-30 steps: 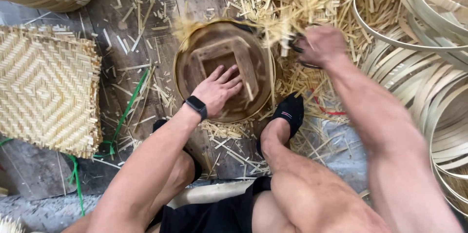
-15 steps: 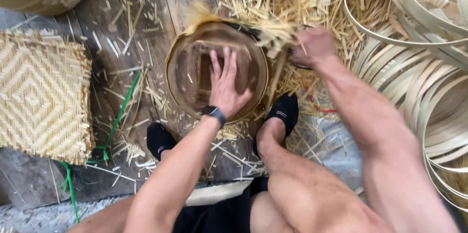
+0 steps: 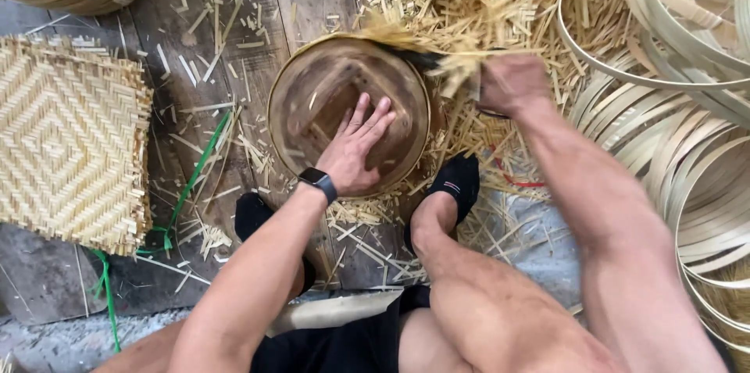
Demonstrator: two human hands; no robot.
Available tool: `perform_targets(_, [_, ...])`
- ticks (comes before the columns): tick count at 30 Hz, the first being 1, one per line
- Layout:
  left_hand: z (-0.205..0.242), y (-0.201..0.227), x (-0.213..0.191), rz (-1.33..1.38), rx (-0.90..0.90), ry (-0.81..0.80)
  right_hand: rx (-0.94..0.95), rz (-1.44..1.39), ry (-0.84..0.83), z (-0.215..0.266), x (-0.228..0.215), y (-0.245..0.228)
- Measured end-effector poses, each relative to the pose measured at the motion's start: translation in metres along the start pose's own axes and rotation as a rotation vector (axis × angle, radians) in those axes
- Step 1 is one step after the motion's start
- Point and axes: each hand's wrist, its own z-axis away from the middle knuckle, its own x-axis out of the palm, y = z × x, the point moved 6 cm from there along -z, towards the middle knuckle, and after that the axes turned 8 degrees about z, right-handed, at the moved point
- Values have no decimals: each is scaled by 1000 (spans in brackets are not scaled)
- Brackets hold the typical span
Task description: The recorder is weaving and trimming bamboo strips around a mold to create a circular tray or basket component.
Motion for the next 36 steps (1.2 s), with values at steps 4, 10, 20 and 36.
perform_targets(4, [1,2,0,9,41,-115,-53,62,-87,18,-46,-3])
perform_targets(10, [2,-3,0,-28,63,-191,-30,95,0,-29,-53,-51])
perform_targets(20, [-19,-16,25,88,-576,72,40,-67,-255,1,-60,-19])
perform_targets(36, [-8,-5,5,-274,-266,3,116,-113,-378,4,-63,-13])
